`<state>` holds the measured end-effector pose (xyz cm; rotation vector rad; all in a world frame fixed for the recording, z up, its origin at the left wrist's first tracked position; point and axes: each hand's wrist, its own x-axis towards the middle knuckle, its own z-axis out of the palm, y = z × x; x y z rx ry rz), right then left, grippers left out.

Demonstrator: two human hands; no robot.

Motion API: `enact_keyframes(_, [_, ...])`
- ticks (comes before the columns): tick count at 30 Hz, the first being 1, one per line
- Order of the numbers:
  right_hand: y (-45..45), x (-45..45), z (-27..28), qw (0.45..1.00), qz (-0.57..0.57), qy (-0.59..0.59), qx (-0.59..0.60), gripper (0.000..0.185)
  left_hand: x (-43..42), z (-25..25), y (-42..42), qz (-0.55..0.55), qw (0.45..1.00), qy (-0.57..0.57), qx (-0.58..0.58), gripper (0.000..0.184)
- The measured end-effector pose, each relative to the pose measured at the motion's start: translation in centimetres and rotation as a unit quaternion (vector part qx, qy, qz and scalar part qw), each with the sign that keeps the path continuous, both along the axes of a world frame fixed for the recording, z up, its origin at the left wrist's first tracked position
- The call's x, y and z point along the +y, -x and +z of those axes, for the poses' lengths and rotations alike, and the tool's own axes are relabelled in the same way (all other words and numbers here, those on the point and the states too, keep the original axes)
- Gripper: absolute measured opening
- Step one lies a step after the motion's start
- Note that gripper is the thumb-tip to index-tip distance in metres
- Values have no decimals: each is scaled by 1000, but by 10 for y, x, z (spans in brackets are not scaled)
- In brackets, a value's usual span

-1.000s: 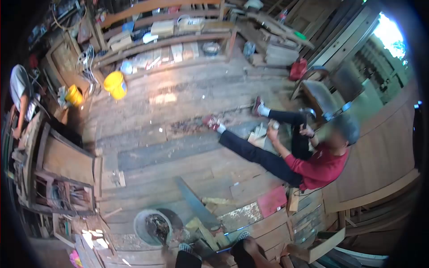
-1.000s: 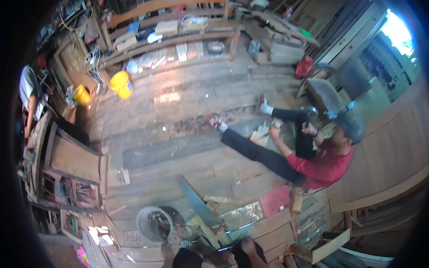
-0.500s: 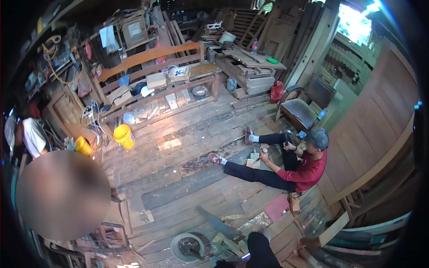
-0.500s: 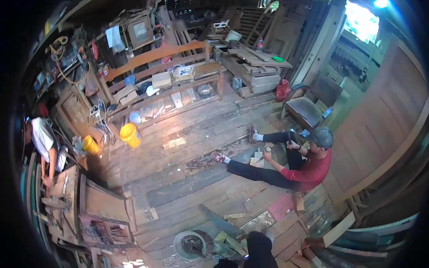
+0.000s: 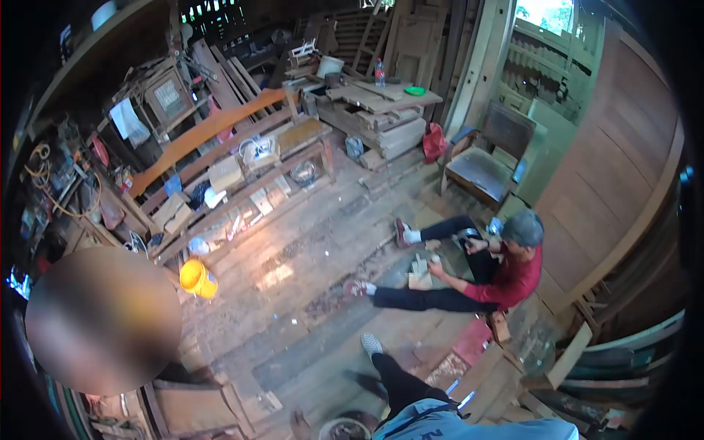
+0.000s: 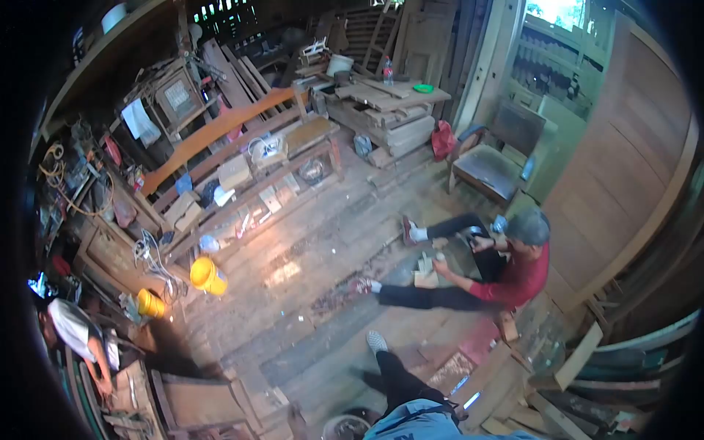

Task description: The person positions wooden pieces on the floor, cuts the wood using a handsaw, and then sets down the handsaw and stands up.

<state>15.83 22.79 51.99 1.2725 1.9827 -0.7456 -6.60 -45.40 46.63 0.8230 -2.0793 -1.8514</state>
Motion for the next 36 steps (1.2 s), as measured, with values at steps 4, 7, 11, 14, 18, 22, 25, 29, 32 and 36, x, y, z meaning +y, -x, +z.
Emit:
enact_keyframes(4, [206, -11, 4, 984, 154, -45, 82, 26, 20, 48, 103, -98, 952, 59, -283, 41])
enact_keyframes(7, [409, -24, 55, 905, 249, -122, 324, 26, 20, 69, 176, -129, 937, 68, -319, 43])
enact_keyframes(11, [653, -61, 226, 730, 307, -187, 581, 27, 17, 84, 244, -157, 929, 71, -327, 45])
enact_keyframes(14, [753, -91, 264, 759, 177, -13, 626, 20, 9, 84, 285, -185, 920, 72, -338, 47])
enact_keyframes(18, [802, -108, 190, 819, 290, -29, 494, 17, -9, 60, 341, -214, 897, 64, -381, 50])
enact_keyframes(22, [741, -96, 47, 853, 396, -73, 332, 18, -45, 27, 393, -244, 865, 71, -432, 52])
enact_keyframes(25, [661, -157, 38, 942, -41, -21, 332, 29, -101, 11, 449, -272, 841, 107, -456, 54])
enact_keyframes(29, [615, -184, 16, 991, -104, -40, 78, 31, -188, 8, 559, -274, 815, 200, -469, 57])
enact_keyframes(32, [663, -202, 32, 991, -117, 2, 68, 29, -244, 12, 681, -226, 826, 285, -430, 59])
enact_keyframes(36, [733, -211, 29, 992, -106, 39, 59, 26, -243, 83, 837, -164, 891, 276, -320, 56])
